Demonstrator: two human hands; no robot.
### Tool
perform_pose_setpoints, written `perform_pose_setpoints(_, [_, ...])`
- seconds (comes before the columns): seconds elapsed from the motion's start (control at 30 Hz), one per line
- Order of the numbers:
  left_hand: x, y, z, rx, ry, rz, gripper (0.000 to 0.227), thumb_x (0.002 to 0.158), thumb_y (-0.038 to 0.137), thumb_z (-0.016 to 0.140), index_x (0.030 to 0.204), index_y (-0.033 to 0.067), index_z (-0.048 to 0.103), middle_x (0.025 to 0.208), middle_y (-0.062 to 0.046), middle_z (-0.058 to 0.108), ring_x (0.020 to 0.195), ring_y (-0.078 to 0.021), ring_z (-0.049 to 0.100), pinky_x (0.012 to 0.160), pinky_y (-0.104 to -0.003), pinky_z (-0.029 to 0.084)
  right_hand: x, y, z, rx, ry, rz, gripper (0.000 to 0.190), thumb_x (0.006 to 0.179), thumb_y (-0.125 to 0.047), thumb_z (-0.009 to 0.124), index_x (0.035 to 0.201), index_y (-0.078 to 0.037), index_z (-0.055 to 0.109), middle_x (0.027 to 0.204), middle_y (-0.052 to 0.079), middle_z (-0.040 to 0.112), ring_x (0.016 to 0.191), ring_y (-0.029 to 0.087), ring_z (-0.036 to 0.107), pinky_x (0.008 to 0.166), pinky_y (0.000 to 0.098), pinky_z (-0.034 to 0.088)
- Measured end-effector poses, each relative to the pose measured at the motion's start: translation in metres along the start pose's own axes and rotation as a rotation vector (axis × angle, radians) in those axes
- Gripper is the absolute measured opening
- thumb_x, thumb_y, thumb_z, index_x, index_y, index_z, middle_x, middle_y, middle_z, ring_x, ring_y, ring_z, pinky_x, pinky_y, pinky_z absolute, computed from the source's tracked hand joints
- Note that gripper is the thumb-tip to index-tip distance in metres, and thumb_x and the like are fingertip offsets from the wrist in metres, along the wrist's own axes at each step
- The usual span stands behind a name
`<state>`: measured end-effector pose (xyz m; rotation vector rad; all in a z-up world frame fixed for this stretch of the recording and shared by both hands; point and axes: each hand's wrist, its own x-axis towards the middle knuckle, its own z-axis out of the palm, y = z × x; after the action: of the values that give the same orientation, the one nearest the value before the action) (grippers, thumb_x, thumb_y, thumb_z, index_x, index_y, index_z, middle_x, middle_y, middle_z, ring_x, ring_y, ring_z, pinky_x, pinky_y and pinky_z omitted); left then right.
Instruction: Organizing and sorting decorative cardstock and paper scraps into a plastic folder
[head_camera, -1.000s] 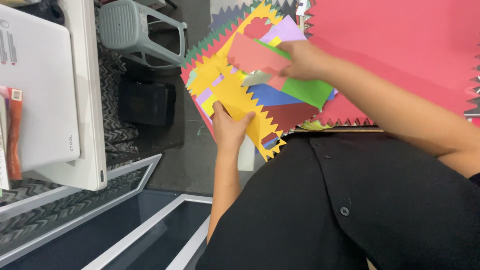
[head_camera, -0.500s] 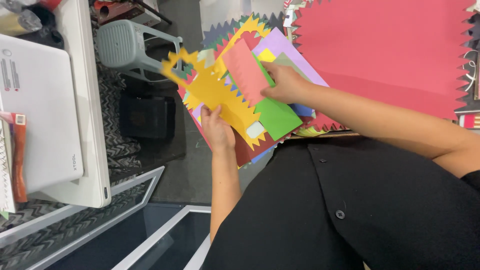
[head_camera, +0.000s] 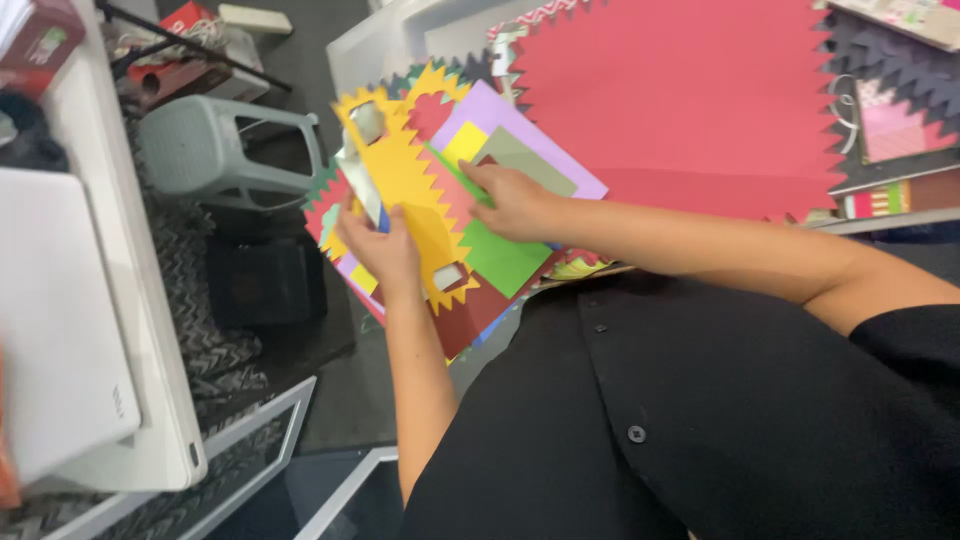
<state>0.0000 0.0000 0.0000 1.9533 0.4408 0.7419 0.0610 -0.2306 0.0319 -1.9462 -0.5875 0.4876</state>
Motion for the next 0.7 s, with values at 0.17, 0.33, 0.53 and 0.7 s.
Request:
perform_pose_setpoints(0.17, [-0.006, 0.048, 0.005, 0.522, -0.097, 0.193, 0.092, 0.076, 0.03, 0.093, 0.152, 0.0131, 0.045, 0.161, -0.024, 0.014, 0.152, -0.0512, 0.019, 0.123, -0.067, 0.023, -0.05, 0.01, -0.052, -0.084, 0.281, -0.146, 0.048, 0.087, -0.019, 0.077, 0.125, 0.006, 0.062, 0.113, 0.028, 0.063, 0.103, 0.05, 0.066, 0.088, 0.0545, 0.054])
perform_pose_setpoints(0.33, [-0.048, 0.12, 0.062, 0.48, -0.553, 0.379, 0.077, 0.086, 0.05, 0.081, 0.151, 0.0206, 0.051, 0.169, -0.014, 0.018, 0.158, -0.0457, 0.007, 0.123, -0.069, 0.013, -0.139, 0.071, -0.153, -0.748, 0.699, 0.067, 0.081, 0.081, -0.033, 0.088, 0.149, -0.002, 0.054, 0.137, 0.025, 0.055, 0.122, 0.042, 0.05, 0.102, 0.0525, 0.044])
perform_pose_setpoints(0.53, [-0.087, 0.144, 0.12, 0.324, -0.936, 0.616, 0.071, 0.085, 0.047, 0.083, 0.145, 0.021, 0.056, 0.171, -0.016, 0.014, 0.16, -0.0446, 0.008, 0.124, -0.072, 0.017, -0.178, 0.099, -0.191, -0.92, 0.835, 0.478, 0.113, 0.075, -0.071, 0.092, 0.148, 0.005, 0.052, 0.129, 0.022, 0.054, 0.113, 0.041, 0.049, 0.091, 0.0557, 0.043])
perform_pose_setpoints(0.7, [-0.123, 0.134, 0.148, 0.259, -1.185, 0.727, 0.093, 0.073, 0.049, 0.092, 0.15, 0.018, 0.05, 0.169, -0.023, 0.017, 0.159, -0.0455, 0.011, 0.127, -0.064, 0.016, -0.183, 0.088, -0.179, -0.98, 0.954, 0.317, 0.093, 0.076, -0.048, 0.102, 0.143, 0.003, 0.061, 0.119, 0.014, 0.055, 0.104, 0.035, 0.051, 0.088, 0.0489, 0.045])
